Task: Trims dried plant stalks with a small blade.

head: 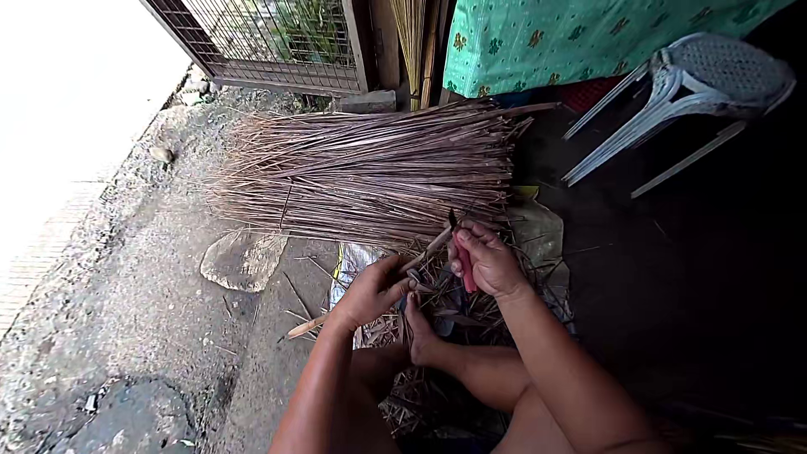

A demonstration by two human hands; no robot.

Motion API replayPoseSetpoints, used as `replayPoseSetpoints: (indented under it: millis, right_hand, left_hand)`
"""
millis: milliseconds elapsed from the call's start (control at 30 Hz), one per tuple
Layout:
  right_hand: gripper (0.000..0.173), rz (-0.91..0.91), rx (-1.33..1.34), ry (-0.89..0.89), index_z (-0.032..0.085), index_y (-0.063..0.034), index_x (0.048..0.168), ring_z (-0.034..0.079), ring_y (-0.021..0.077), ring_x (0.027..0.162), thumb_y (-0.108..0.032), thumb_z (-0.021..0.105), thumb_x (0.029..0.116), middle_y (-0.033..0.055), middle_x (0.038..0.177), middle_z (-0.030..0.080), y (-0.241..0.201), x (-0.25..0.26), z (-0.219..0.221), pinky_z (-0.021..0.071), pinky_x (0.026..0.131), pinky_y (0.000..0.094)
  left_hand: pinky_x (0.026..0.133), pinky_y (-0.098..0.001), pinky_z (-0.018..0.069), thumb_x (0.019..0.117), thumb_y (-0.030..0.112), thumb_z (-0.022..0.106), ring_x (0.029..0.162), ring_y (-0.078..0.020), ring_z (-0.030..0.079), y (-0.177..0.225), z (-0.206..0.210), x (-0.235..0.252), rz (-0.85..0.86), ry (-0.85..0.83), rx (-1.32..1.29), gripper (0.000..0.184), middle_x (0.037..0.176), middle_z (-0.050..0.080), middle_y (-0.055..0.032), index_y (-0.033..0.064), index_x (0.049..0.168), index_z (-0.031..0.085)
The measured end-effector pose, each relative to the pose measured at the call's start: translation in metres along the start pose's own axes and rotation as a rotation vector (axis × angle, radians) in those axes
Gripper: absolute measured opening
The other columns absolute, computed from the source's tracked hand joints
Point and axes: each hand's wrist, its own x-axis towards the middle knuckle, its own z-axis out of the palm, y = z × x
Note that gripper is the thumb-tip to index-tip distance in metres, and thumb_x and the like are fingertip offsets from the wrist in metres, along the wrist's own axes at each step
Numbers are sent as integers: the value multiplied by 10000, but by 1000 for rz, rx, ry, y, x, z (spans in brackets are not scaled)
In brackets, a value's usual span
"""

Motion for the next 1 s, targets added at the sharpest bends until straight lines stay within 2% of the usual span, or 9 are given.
replayPoseSetpoints:
  millis: [67, 167, 267, 333, 433, 600, 733, 933, 1000]
  right_hand:
    - [224, -51, 23, 28, 630, -137, 1144, 604, 119, 550, -251, 446, 1087, 48, 739, 637, -7, 1, -8, 551, 526, 257]
    - [216, -65, -63, -97, 641, -103, 1140, 626, 132, 573, -250, 494, 1082, 71, 773, 672, -4, -2, -8, 562, 544, 273]
    - [232, -36, -175, -206, 632, -41, 1206, 630, 125, 594, -189, 520, 1067, 80, 784, 684, 2, -3, 0, 560, 568, 269]
    - [230, -15, -298, -234, 638, -10, 1163, 632, 112, 595, -185, 527, 1062, 65, 781, 691, 1, -3, 1, 556, 563, 255]
    - [252, 12, -384, -265, 662, 17, 1117, 620, 78, 586, -194, 536, 1064, 35, 783, 694, 0, -6, 1, 541, 546, 227]
    - [256, -3, -455, -138, 698, -8, 1122, 580, 71, 544, -203, 544, 1056, 22, 735, 671, -2, -4, -12, 512, 513, 220]
    - [262, -35, -421, 36, 663, -32, 1154, 585, 98, 544, -216, 494, 1079, 41, 744, 658, -10, 1, -32, 528, 511, 237]
    - [270, 100, -302, -175, 629, -2, 1188, 625, 104, 565, -219, 528, 1062, 57, 773, 694, -5, -8, -4, 544, 522, 245]
    - [262, 120, -270, -146, 646, 2, 1185, 602, 97, 551, -197, 526, 1064, 54, 758, 675, 4, -7, 0, 529, 517, 234]
  left_hand:
    - [769, -307, 577, 1070, 290, 516, 785, -97, 657, -4, -2, 1, -5, 27, 80, 303, 902, 682, -39, 35, 1133, 667]
    - [686, -253, 538, 1103, 285, 421, 698, -58, 600, -2, -1, 3, 20, 37, 78, 351, 819, 640, 7, 55, 1140, 683]
    - [624, -219, 493, 1105, 290, 424, 639, -31, 549, 0, -1, 1, 27, 26, 57, 360, 776, 619, 32, 54, 1142, 693]
    - [611, -203, 477, 1109, 279, 414, 627, -16, 534, 2, -1, 0, 35, 17, 59, 362, 762, 611, 45, 51, 1143, 692]
    - [658, -203, 498, 1104, 274, 423, 656, -7, 557, 6, -1, 1, 34, 10, 94, 351, 756, 612, 55, 57, 1123, 698]
    - [654, -242, 494, 1097, 283, 457, 651, -44, 550, 5, 2, 2, 15, 48, 172, 324, 759, 603, 24, 68, 1074, 698]
    - [645, -247, 488, 1093, 281, 469, 642, -49, 543, 0, -4, -1, -13, 72, 190, 314, 743, 591, 23, 70, 1070, 701]
    - [692, -262, 521, 1093, 289, 469, 687, -55, 591, 3, 2, 3, -41, 84, 185, 321, 787, 637, 16, 69, 1082, 702]
    - [681, -251, 519, 1092, 281, 480, 678, -49, 583, 3, 4, 3, -4, 82, 163, 311, 779, 630, 18, 66, 1071, 704]
